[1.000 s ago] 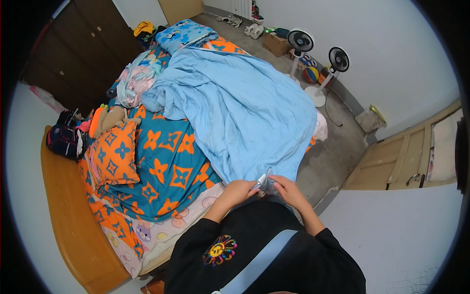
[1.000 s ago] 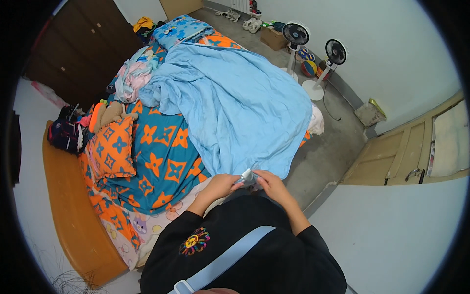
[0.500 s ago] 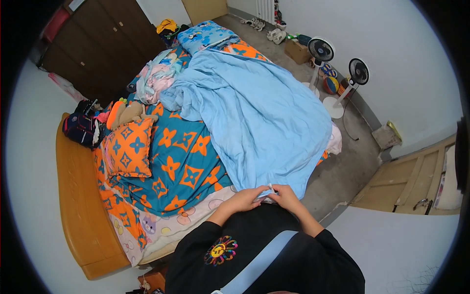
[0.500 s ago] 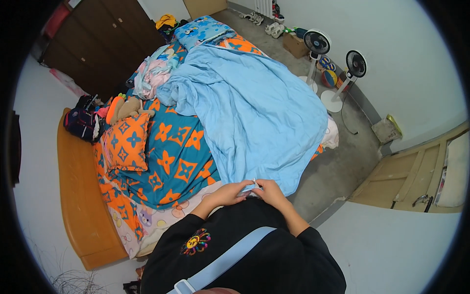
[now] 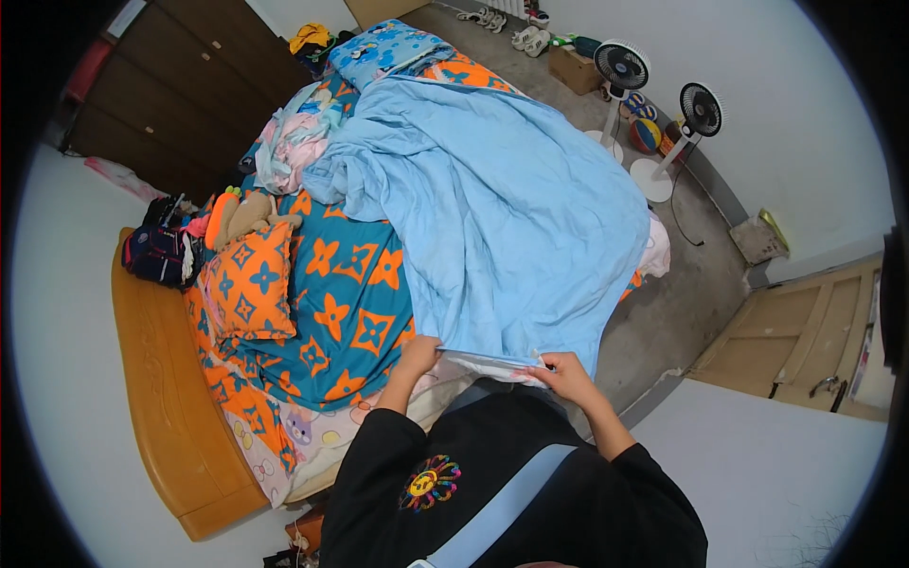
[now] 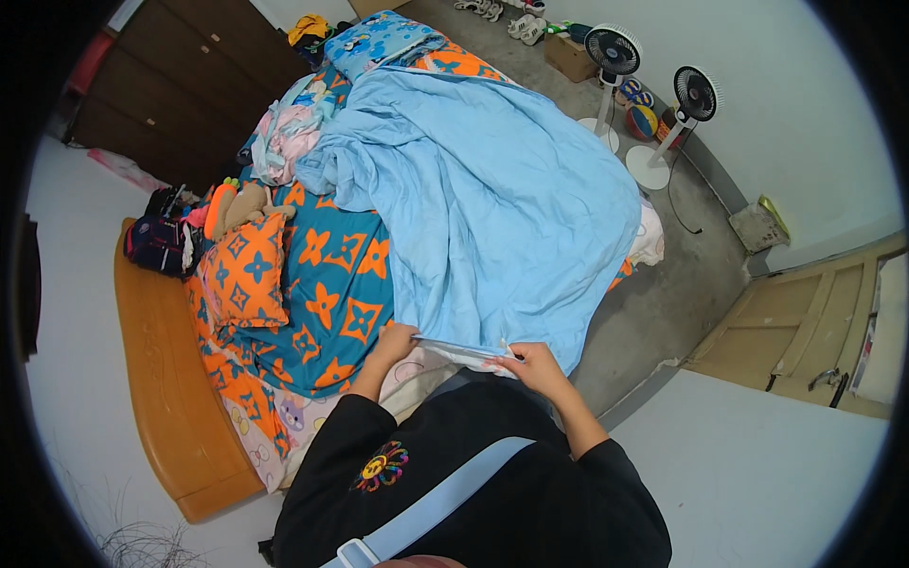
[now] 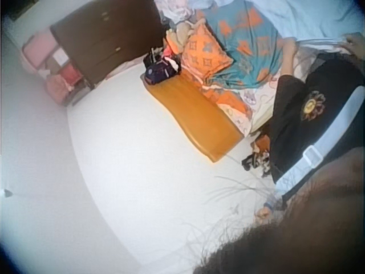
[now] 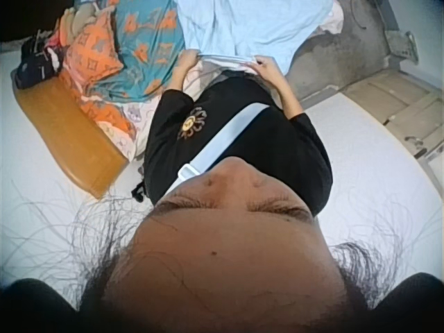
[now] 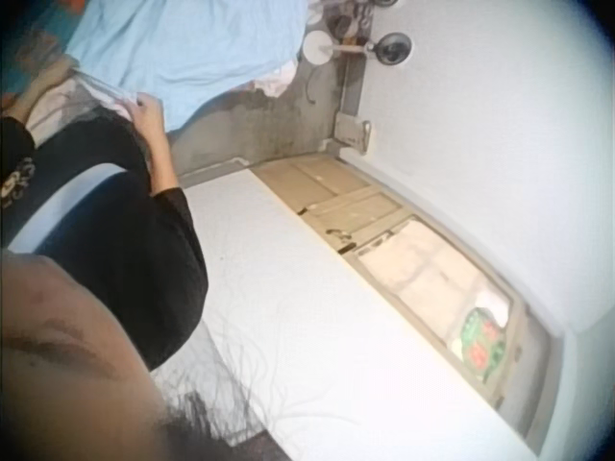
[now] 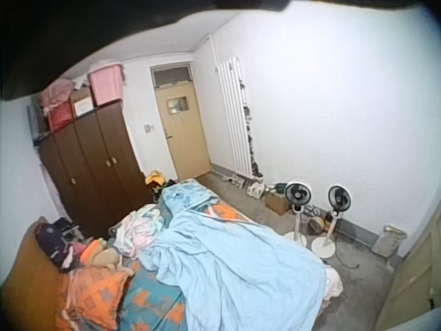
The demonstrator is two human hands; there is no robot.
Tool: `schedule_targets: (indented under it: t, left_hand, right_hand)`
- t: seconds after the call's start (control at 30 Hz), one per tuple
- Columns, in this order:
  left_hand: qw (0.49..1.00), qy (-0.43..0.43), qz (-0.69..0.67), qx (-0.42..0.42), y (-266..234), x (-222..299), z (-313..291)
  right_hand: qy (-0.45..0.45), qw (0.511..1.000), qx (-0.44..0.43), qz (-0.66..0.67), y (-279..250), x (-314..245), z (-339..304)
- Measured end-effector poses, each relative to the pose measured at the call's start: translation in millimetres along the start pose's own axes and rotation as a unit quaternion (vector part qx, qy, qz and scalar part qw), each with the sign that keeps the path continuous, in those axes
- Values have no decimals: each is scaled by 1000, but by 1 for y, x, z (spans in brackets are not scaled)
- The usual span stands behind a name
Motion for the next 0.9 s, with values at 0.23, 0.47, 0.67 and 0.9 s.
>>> schedule_targets:
  t: [0.23,0.47,0.67,0.9]
  left_hand:
    - [991,-45,-121,-20,-26,-59,-33]
    - [998,-32,-57,6,-39,-130,-98]
    - [999,-17,-46,-9,-39,-154,-140]
    - [995,75,-67,0,-43,-135,-147]
  right_hand:
    - [38,994,26,-103,33,15,13]
    - [13,984,1,-175,118,21,28]
    - [-11,969,16,-244,167,42,29]
    - [63,975,48,-208,188,72,12]
Point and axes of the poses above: each hand's wrist, its own z-axis towards the middle knuckle, its own y-axis out of the palm, x = y × z, the point moved 10 cm from there along z, towards the middle knuckle, and after that the axes turned 1 degree about z, right-handed, at the moved point
